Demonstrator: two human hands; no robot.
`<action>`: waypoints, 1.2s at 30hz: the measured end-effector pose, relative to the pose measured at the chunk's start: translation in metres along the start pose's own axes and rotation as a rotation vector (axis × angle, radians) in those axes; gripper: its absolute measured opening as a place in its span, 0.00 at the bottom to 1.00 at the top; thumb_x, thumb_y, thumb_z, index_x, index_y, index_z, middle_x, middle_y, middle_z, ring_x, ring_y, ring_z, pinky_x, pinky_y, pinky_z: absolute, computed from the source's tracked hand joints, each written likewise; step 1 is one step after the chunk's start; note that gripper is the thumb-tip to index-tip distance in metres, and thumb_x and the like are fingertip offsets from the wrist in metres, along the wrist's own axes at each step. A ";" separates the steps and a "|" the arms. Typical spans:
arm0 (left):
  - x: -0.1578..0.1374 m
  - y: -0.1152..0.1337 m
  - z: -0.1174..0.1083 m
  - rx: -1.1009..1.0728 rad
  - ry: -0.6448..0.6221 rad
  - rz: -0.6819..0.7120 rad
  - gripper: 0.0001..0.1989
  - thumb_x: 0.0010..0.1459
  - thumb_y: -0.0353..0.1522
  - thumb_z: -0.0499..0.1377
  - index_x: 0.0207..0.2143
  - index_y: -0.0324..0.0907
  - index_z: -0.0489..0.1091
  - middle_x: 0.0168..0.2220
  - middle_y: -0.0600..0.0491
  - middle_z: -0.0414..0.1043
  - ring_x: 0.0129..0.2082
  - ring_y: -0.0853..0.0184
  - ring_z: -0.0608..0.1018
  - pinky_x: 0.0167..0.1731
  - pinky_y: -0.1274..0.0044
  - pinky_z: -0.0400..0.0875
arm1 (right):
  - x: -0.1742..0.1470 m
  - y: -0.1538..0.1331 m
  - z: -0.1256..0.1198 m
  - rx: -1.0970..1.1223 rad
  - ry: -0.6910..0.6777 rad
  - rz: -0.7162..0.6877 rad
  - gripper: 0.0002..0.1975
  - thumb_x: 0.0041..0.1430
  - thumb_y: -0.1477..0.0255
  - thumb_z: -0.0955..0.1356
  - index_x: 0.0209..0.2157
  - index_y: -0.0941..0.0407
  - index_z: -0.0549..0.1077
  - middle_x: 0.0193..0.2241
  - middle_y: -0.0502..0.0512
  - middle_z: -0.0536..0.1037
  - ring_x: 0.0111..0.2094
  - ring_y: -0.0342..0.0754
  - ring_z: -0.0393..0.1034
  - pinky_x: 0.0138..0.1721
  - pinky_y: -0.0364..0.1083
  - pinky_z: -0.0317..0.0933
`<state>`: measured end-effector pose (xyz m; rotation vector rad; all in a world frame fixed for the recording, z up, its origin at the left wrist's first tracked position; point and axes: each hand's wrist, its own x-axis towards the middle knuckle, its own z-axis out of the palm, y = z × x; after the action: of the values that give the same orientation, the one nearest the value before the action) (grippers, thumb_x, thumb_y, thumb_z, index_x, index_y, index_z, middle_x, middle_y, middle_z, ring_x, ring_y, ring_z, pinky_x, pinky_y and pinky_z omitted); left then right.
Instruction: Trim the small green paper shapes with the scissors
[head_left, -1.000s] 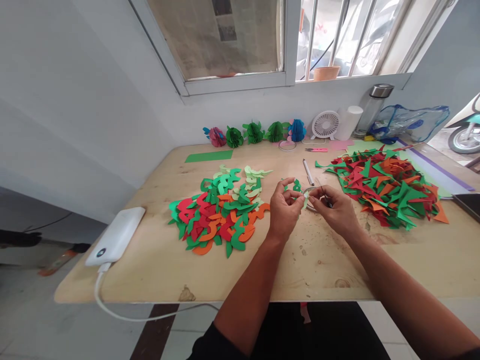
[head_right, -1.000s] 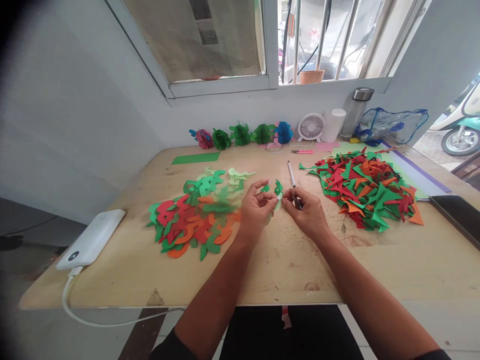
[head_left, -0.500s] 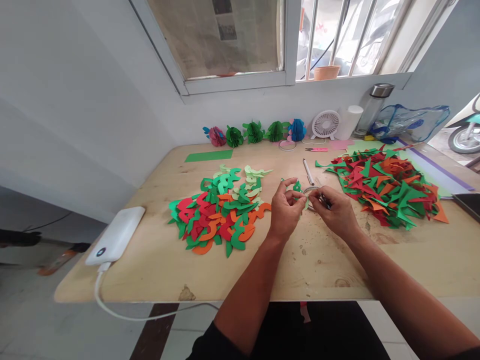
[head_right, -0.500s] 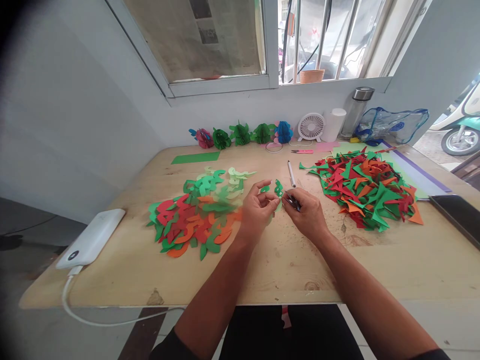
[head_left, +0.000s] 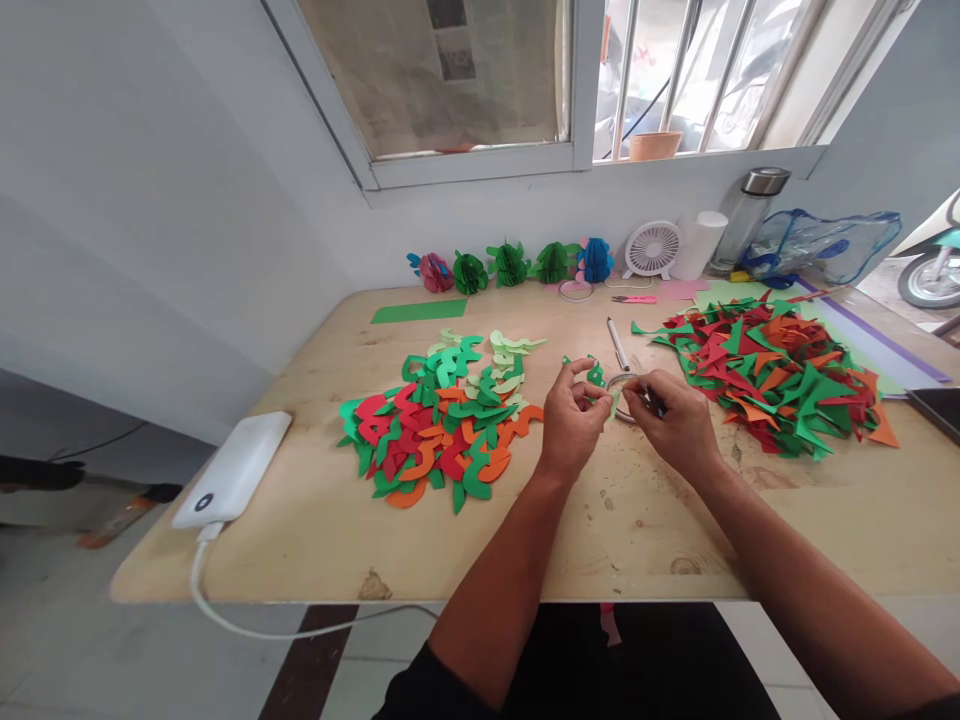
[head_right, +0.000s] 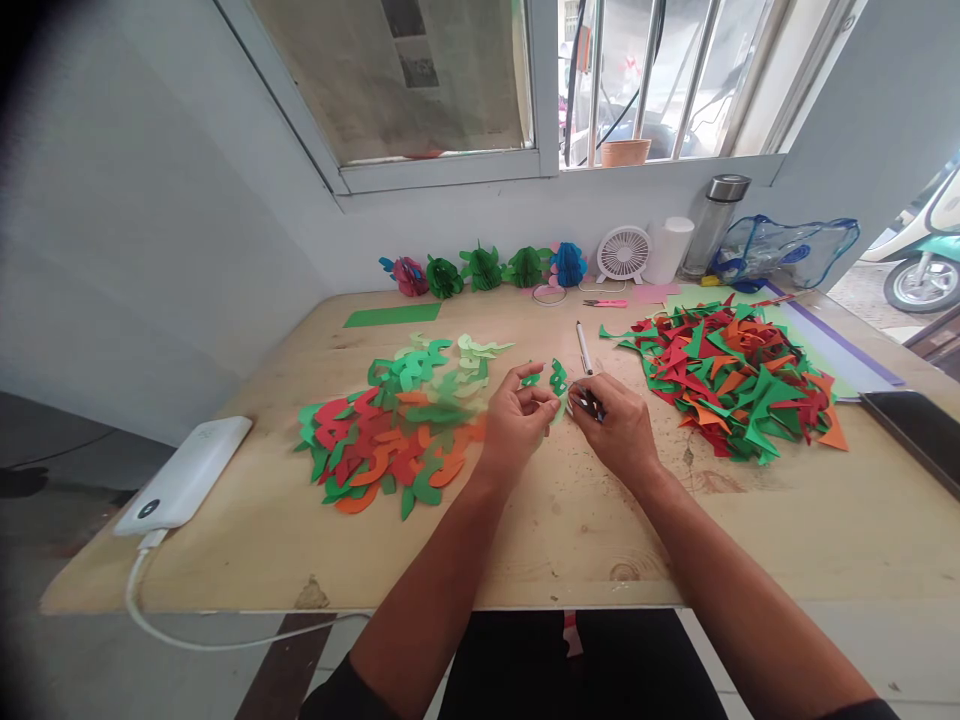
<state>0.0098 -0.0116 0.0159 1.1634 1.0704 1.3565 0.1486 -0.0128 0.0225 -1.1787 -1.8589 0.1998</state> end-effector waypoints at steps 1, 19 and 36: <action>0.000 0.000 0.000 -0.001 0.003 -0.001 0.23 0.46 0.28 0.60 0.47 0.39 0.63 0.23 0.58 0.70 0.15 0.78 0.64 0.16 0.85 0.59 | 0.000 0.001 0.000 0.000 -0.007 -0.006 0.04 0.54 0.73 0.64 0.27 0.55 0.68 0.24 0.51 0.71 0.24 0.43 0.62 0.27 0.42 0.56; 0.001 0.000 0.000 -0.010 0.000 -0.011 0.23 0.46 0.28 0.60 0.47 0.40 0.63 0.23 0.59 0.69 0.15 0.78 0.64 0.16 0.85 0.59 | -0.001 0.002 0.001 -0.085 -0.040 -0.076 0.03 0.55 0.74 0.64 0.29 0.55 0.70 0.25 0.51 0.71 0.25 0.44 0.63 0.28 0.42 0.56; 0.002 0.000 0.000 -0.019 -0.007 0.006 0.22 0.46 0.27 0.60 0.47 0.38 0.62 0.23 0.59 0.69 0.16 0.77 0.64 0.16 0.84 0.59 | -0.002 0.003 0.002 -0.055 -0.051 -0.121 0.02 0.54 0.76 0.66 0.30 0.56 0.70 0.25 0.51 0.71 0.25 0.42 0.63 0.27 0.41 0.56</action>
<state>0.0100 -0.0098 0.0162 1.1578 1.0480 1.3638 0.1492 -0.0122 0.0187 -1.1028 -1.9853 0.1120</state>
